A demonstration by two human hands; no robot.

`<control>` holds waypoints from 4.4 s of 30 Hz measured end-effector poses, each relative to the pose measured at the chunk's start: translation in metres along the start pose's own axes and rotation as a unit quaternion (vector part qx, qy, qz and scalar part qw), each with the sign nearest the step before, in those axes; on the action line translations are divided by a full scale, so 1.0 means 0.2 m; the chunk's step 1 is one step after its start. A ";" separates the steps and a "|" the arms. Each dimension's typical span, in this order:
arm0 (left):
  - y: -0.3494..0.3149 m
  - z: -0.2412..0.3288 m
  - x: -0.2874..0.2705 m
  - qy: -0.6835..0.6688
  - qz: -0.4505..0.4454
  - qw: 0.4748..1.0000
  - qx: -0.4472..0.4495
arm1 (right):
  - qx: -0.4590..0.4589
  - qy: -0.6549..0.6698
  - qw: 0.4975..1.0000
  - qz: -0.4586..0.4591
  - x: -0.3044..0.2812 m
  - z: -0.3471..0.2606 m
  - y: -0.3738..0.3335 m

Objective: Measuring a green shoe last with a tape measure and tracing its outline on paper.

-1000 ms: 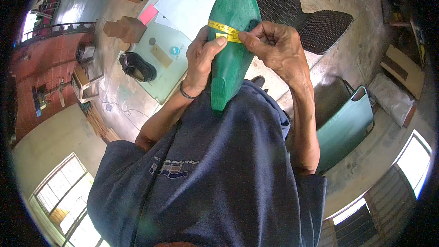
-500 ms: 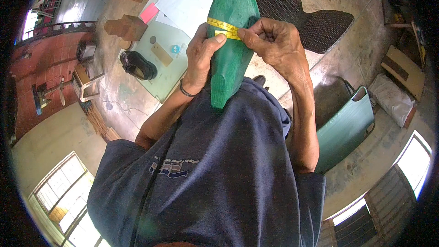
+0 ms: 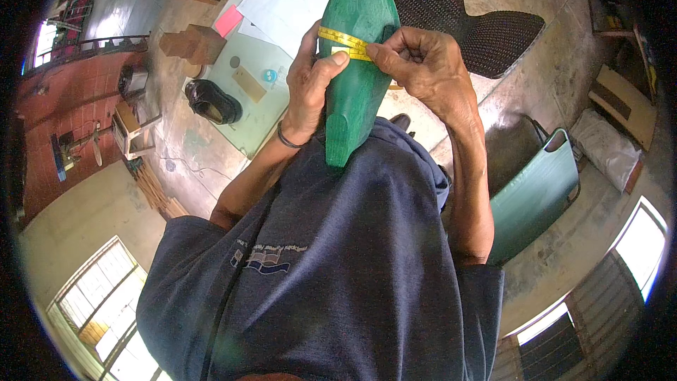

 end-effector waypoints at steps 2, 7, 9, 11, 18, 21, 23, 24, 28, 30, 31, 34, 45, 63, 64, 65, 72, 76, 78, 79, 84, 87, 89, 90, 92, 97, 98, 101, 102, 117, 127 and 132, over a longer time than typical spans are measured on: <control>0.00 0.00 0.00 0.000 0.002 1.000 -0.006 | -0.002 0.003 1.000 0.003 0.00 0.00 0.00; 0.00 -0.01 -0.01 0.005 0.010 1.000 -0.004 | 0.006 -0.003 1.000 0.006 0.00 0.00 -0.01; 0.00 -0.01 -0.01 0.000 0.007 1.000 -0.007 | 0.003 -0.006 1.000 0.005 0.00 0.00 -0.01; 0.00 -0.01 -0.01 -0.003 0.002 1.000 -0.015 | -0.008 -0.004 1.000 0.002 0.00 -0.01 -0.01; 0.01 -0.02 -0.01 0.011 0.005 1.000 -0.022 | 0.025 0.059 0.997 -0.036 -0.05 -0.01 0.01; 0.03 -0.06 -0.03 -0.013 0.016 0.999 -0.037 | -0.032 -0.010 0.998 -0.047 -0.10 -0.10 0.03; 0.02 -0.04 -0.03 -0.017 -0.002 0.999 -0.043 | -0.047 -0.029 0.998 -0.033 -0.12 -0.17 0.02; 0.03 -0.04 -0.02 -0.018 -0.013 0.999 -0.046 | -0.068 -0.047 0.996 -0.026 -0.13 -0.20 0.02; 0.01 -0.02 0.01 -0.029 -0.003 0.999 -0.039 | -0.034 -0.045 0.997 -0.047 -0.13 -0.23 0.03; 0.02 -0.03 0.01 -0.031 -0.006 0.999 -0.038 | -0.035 -0.057 0.997 -0.039 -0.13 -0.23 0.03; 0.02 -0.03 0.01 -0.034 -0.009 0.999 -0.036 | -0.036 -0.069 0.996 -0.031 -0.13 -0.24 0.02; 0.02 -0.02 0.00 -0.018 -0.022 0.998 -0.048 | -0.041 -0.116 0.992 -0.040 -0.15 -0.25 0.02; -0.02 -0.01 0.03 -0.038 -0.023 0.999 -0.029 | -0.074 -0.164 0.984 0.003 -0.08 -0.26 -0.13; -0.04 -0.05 0.03 0.017 0.003 0.998 -0.054 | -0.039 -0.091 0.995 0.026 -0.03 -0.30 -0.20; -0.04 -0.05 0.03 -0.003 0.007 0.999 -0.052 | -0.033 -0.089 0.995 0.024 -0.03 -0.31 -0.20; -0.04 -0.04 0.03 -0.005 0.010 0.999 -0.051 | -0.034 -0.091 0.995 0.021 -0.03 -0.32 -0.21; -0.07 0.04 0.10 0.206 -0.004 0.975 0.081 | 0.069 -0.034 0.996 0.044 -0.18 -0.15 -0.32; -0.11 0.07 0.15 0.288 -0.008 0.953 0.088 | 0.095 0.054 0.991 0.076 -0.24 -0.07 -0.41; -0.12 0.10 0.18 0.304 -0.032 0.946 0.106 | 0.117 0.067 0.987 0.086 -0.26 -0.06 -0.45; -0.12 0.10 0.18 0.310 -0.042 0.944 0.104 | 0.118 0.068 0.986 0.097 -0.27 -0.06 -0.46; -0.12 0.08 0.20 0.307 -0.062 0.944 0.107 | 0.109 0.077 0.986 0.102 -0.27 -0.06 -0.49; -0.13 0.07 0.21 0.308 -0.068 0.943 0.109 | 0.101 0.054 0.988 0.101 -0.26 -0.10 -0.52; -0.13 0.07 0.21 0.307 -0.069 0.943 0.112 | 0.100 0.034 0.989 0.101 -0.24 -0.13 -0.54; -0.13 0.07 0.21 0.308 -0.069 0.942 0.113 | 0.090 0.032 0.991 0.098 -0.23 -0.14 -0.55; -0.14 0.07 0.22 0.309 -0.071 0.942 0.114 | 0.081 0.032 0.992 0.096 -0.21 -0.17 -0.56; -0.13 0.07 0.22 0.312 -0.065 0.941 0.114 | 0.091 0.020 0.989 0.117 -0.15 -0.21 -0.57; -0.12 0.07 0.21 0.313 -0.066 0.941 0.114 | 0.091 0.021 0.989 0.117 -0.16 -0.20 -0.56; -0.11 0.07 0.19 0.300 -0.042 0.943 0.140 | 0.127 0.039 0.985 0.107 -0.17 -0.14 -0.55; -0.10 0.06 0.19 0.299 -0.049 0.943 0.135 | 0.129 0.060 0.984 0.104 -0.17 -0.12 -0.54; -0.02 0.00 0.12 0.132 -0.036 0.987 0.089 | 0.071 0.156 0.983 0.063 -0.12 -0.01 -0.32; 0.00 -0.02 0.07 0.092 -0.040 0.994 0.047 | 0.103 0.121 0.987 0.030 -0.09 0.04 -0.24; 0.02 -0.04 0.06 0.092 -0.056 0.993 0.041 | 0.101 0.119 0.987 0.034 -0.08 0.06 -0.23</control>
Point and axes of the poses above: each hand's wrist, its own y-axis towards the middle knuckle, its own x-axis out of the palm, z = x × y, the point moved 6 cm from there along y, towards the middle knuckle, and after that the axes turned 4 degrees about z, right-handed, at the moved point
